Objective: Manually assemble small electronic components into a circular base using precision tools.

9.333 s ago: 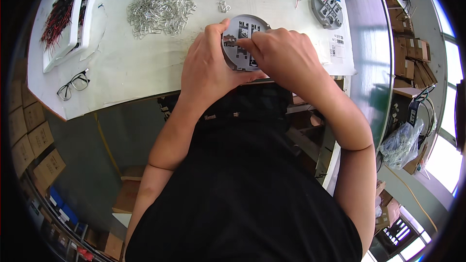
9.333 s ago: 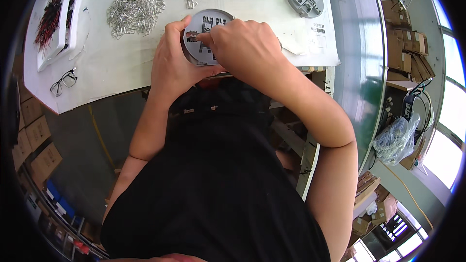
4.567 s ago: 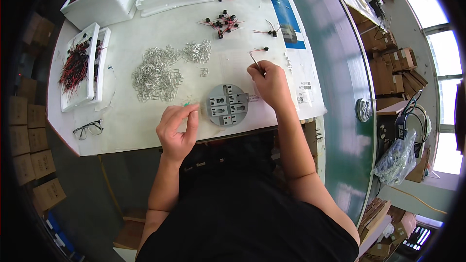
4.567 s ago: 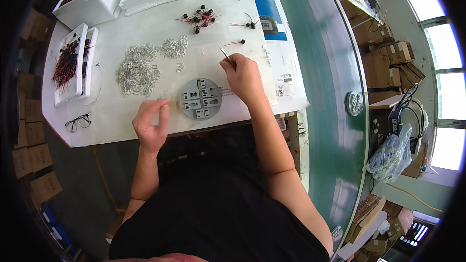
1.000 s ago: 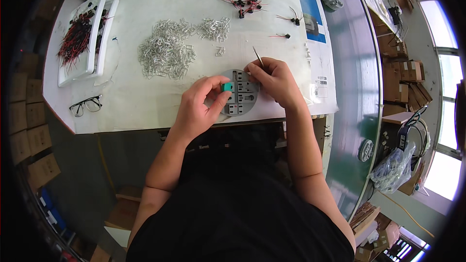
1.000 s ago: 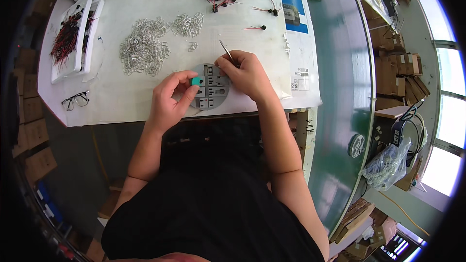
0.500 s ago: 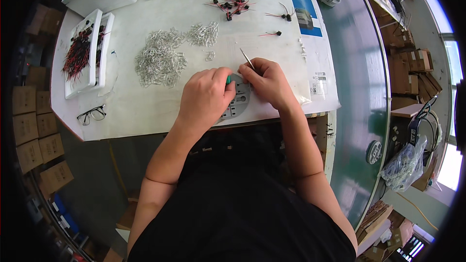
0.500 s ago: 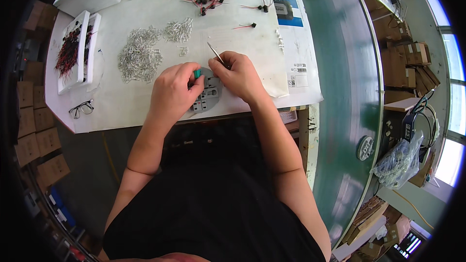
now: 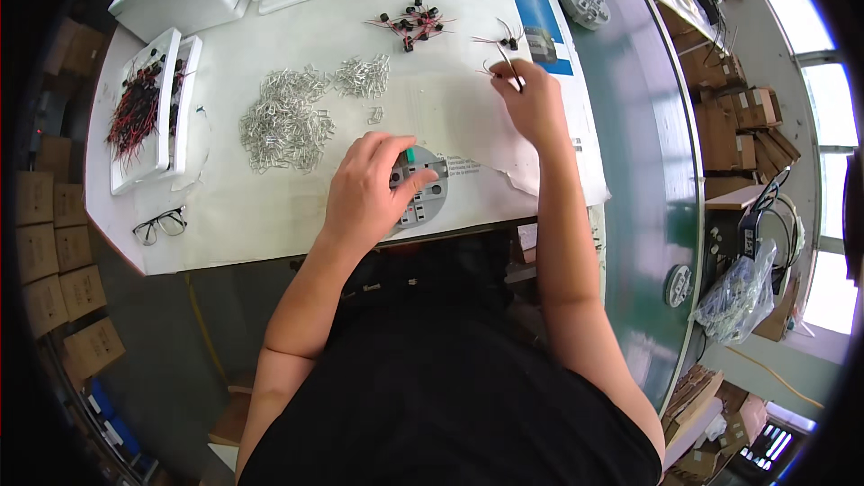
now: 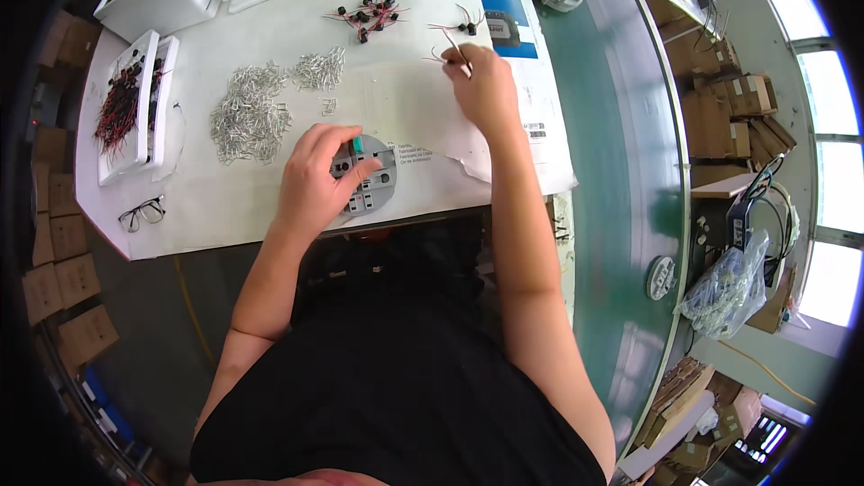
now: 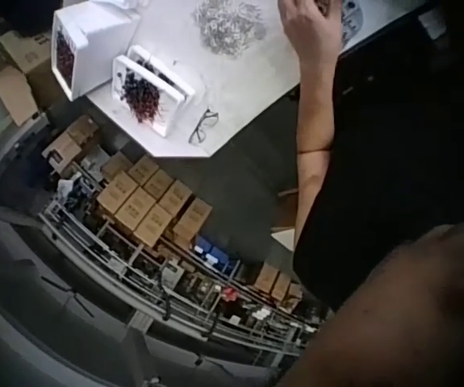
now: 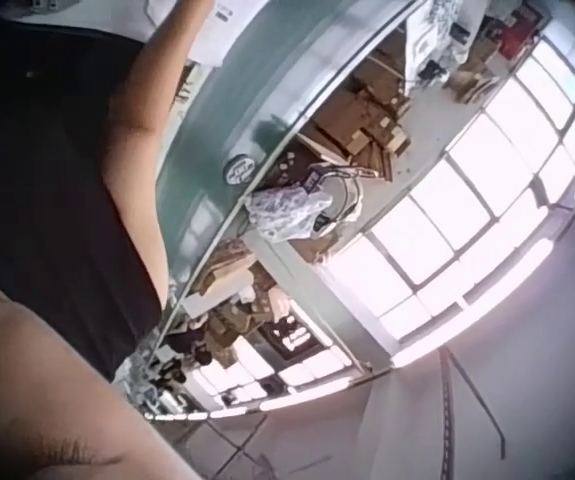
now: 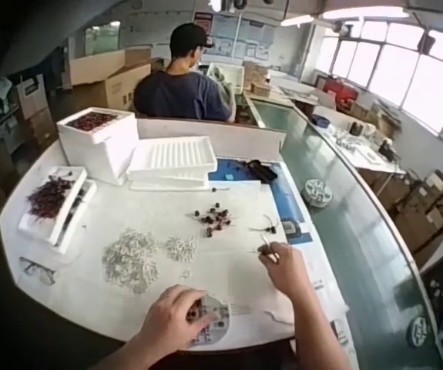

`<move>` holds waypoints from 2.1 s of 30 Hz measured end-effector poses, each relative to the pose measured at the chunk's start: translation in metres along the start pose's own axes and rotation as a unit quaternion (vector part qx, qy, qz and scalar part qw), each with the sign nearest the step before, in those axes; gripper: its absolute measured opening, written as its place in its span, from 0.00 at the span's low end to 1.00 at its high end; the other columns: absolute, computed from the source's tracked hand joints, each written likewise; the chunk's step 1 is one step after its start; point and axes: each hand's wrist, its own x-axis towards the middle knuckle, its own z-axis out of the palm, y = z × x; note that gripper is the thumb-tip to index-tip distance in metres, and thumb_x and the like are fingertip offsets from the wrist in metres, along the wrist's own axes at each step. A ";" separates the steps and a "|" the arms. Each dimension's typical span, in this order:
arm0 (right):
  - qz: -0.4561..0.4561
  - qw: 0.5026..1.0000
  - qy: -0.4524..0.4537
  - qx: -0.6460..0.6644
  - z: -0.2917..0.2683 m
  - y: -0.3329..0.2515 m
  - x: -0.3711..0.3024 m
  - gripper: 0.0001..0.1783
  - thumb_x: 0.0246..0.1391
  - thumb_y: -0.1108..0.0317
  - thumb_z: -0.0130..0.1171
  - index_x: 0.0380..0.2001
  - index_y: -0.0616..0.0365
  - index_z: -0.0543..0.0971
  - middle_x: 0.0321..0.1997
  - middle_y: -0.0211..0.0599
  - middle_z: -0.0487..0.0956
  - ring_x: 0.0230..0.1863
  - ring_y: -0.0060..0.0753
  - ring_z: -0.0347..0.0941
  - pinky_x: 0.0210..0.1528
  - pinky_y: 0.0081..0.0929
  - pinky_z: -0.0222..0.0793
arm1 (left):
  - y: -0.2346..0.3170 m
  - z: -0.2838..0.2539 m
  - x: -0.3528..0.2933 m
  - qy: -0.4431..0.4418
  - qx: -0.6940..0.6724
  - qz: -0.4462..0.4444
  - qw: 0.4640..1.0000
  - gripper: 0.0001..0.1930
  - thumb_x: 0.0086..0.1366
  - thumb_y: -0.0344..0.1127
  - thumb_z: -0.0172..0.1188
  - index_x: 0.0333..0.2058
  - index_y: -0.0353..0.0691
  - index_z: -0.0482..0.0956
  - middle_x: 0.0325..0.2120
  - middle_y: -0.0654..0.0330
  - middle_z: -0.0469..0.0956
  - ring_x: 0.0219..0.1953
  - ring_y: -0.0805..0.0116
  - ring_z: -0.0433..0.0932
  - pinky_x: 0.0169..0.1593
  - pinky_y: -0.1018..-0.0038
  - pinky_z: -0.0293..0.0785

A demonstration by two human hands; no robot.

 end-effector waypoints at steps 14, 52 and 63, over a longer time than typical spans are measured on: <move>0.136 0.843 -0.181 0.488 -0.039 -0.111 -0.114 0.12 0.55 0.80 0.73 0.42 0.63 0.84 0.42 0.35 0.85 0.36 0.20 0.76 0.39 0.23 0.73 | 0.012 -0.037 -0.023 -0.021 -0.124 0.058 0.990 0.08 0.60 0.30 0.76 0.38 0.41 0.89 0.34 0.62 0.85 0.38 0.63 0.83 0.46 0.70 0.76; 0.120 0.774 -0.133 0.607 -0.020 -0.109 -0.134 0.10 0.61 0.82 0.68 0.45 0.64 0.82 0.49 0.41 0.83 0.38 0.23 0.78 0.35 0.20 0.75 | 0.016 -0.038 -0.020 0.006 -0.150 0.064 0.987 0.05 0.60 0.30 0.75 0.34 0.39 0.87 0.32 0.59 0.87 0.31 0.58 0.82 0.44 0.66 0.76; -0.046 0.947 -0.133 0.289 -0.033 -0.105 -0.115 0.12 0.55 0.83 0.70 0.43 0.62 0.84 0.48 0.36 0.81 0.34 0.20 0.75 0.35 0.21 0.71 | 0.003 -0.033 -0.024 -0.064 -0.161 -0.032 0.984 0.06 0.62 0.34 0.74 0.32 0.39 0.87 0.34 0.60 0.82 0.41 0.59 0.77 0.48 0.66 0.72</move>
